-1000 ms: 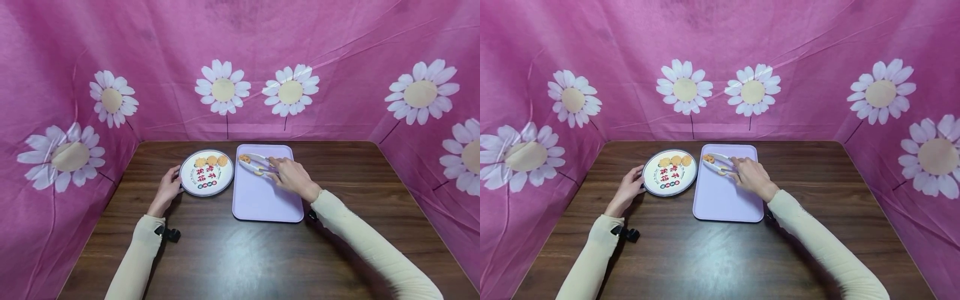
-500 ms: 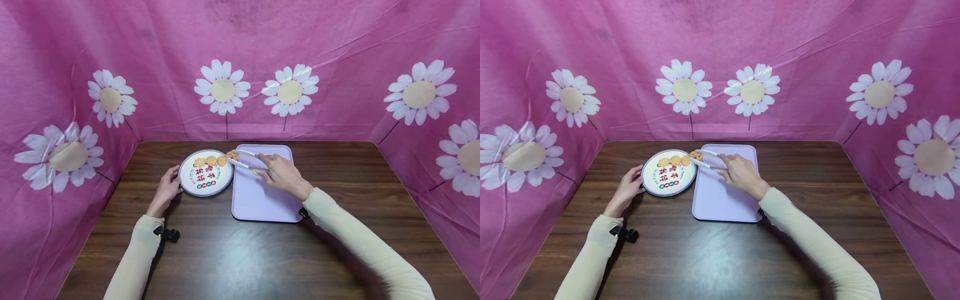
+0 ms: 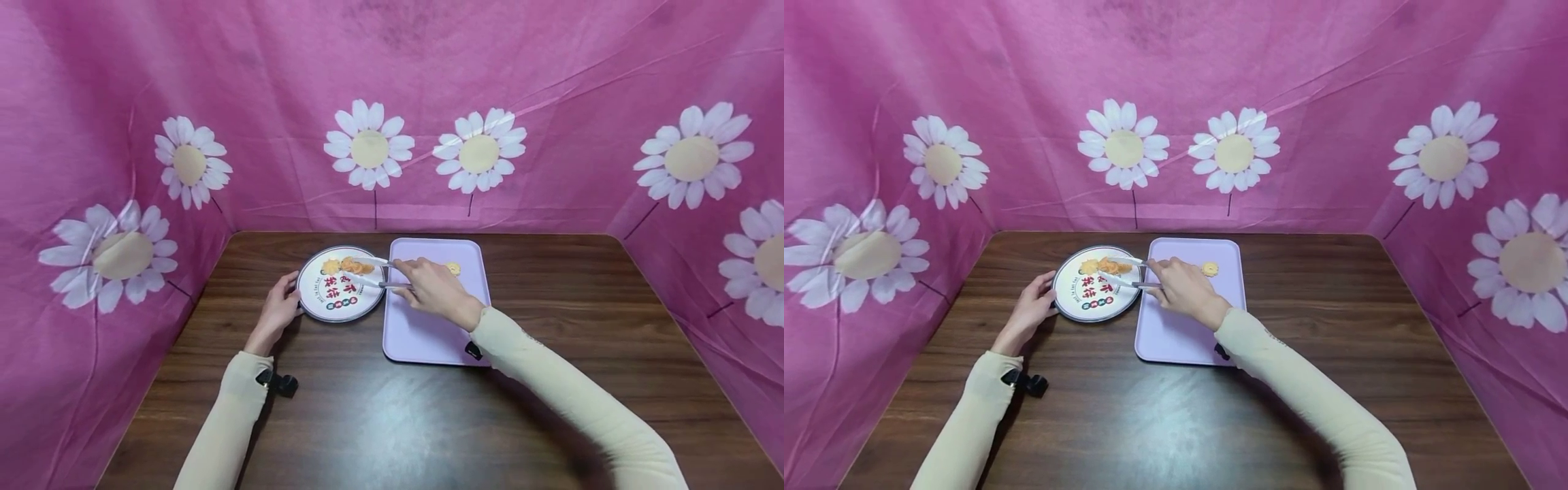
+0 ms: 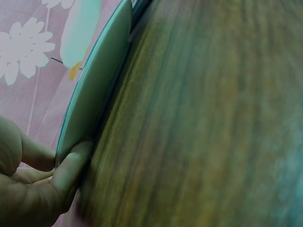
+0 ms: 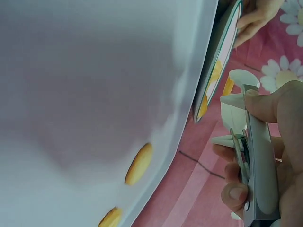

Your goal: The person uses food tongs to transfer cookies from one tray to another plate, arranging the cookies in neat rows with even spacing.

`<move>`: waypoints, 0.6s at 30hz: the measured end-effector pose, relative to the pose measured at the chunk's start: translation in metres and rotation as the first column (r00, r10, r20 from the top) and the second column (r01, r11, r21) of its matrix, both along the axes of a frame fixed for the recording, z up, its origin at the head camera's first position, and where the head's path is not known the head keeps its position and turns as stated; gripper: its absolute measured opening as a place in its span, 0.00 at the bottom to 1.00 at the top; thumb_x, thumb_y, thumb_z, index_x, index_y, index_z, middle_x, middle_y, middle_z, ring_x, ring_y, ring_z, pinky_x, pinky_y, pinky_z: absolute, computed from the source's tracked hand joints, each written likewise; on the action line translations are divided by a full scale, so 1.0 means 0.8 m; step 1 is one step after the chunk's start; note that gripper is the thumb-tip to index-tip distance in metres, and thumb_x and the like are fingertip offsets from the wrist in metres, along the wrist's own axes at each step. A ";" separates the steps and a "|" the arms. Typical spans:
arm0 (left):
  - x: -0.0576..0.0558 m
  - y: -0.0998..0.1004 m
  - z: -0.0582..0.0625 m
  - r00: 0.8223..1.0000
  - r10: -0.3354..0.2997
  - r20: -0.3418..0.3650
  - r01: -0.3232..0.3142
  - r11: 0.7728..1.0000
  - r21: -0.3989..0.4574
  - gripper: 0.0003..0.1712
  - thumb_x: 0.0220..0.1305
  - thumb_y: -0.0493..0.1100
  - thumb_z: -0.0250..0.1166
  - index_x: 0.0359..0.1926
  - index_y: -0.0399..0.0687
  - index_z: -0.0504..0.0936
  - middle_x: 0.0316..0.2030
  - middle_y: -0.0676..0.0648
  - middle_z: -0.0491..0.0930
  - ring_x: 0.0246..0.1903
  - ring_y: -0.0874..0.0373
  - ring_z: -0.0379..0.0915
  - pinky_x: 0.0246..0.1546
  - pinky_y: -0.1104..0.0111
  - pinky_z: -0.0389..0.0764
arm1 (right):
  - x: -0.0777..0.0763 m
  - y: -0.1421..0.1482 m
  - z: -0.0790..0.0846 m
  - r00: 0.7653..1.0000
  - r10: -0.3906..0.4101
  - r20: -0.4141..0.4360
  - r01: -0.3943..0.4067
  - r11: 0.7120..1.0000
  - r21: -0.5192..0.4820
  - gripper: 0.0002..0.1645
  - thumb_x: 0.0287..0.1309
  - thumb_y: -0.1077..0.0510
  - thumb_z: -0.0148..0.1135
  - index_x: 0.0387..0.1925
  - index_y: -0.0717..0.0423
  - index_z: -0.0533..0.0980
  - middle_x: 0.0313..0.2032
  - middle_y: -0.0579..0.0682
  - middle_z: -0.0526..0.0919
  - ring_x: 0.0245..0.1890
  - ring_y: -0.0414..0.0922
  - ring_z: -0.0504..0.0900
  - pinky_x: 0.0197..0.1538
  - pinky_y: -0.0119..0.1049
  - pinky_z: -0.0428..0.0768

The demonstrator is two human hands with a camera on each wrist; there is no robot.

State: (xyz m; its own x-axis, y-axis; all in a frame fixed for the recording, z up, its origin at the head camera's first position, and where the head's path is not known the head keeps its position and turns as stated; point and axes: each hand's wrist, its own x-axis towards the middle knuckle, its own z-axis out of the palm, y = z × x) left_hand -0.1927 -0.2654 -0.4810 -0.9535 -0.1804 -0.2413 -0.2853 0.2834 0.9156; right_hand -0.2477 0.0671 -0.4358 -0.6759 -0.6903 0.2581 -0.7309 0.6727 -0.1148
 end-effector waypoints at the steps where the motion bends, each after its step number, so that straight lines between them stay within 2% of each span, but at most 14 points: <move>1: 0.000 0.001 0.001 1.000 -0.001 0.002 0.001 1.000 0.001 0.32 0.81 0.34 0.42 0.82 0.43 0.55 0.75 0.33 0.63 0.64 0.44 0.68 0.45 0.74 0.82 | 0.000 -0.003 0.000 1.000 0.003 0.008 -0.003 1.000 0.005 0.34 0.68 0.44 0.67 0.68 0.57 0.74 0.50 0.55 0.89 0.46 0.52 0.87 0.39 0.50 0.89; 7: -0.001 0.000 0.004 1.000 -0.017 -0.009 0.017 1.000 -0.007 0.32 0.81 0.34 0.42 0.82 0.42 0.54 0.76 0.32 0.62 0.65 0.44 0.68 0.48 0.73 0.83 | 0.000 -0.022 -0.002 0.999 0.037 0.014 -0.038 0.999 0.011 0.34 0.69 0.43 0.65 0.68 0.58 0.74 0.51 0.54 0.89 0.45 0.51 0.86 0.41 0.49 0.90; 18: 0.001 -0.001 0.000 0.999 -0.022 -0.033 0.022 1.000 -0.017 0.31 0.80 0.33 0.42 0.81 0.38 0.56 0.73 0.29 0.64 0.60 0.44 0.71 0.38 0.79 0.83 | 0.002 -0.049 -0.012 0.995 0.092 0.048 -0.094 0.994 0.053 0.31 0.69 0.44 0.65 0.65 0.58 0.75 0.48 0.52 0.89 0.43 0.51 0.87 0.39 0.48 0.90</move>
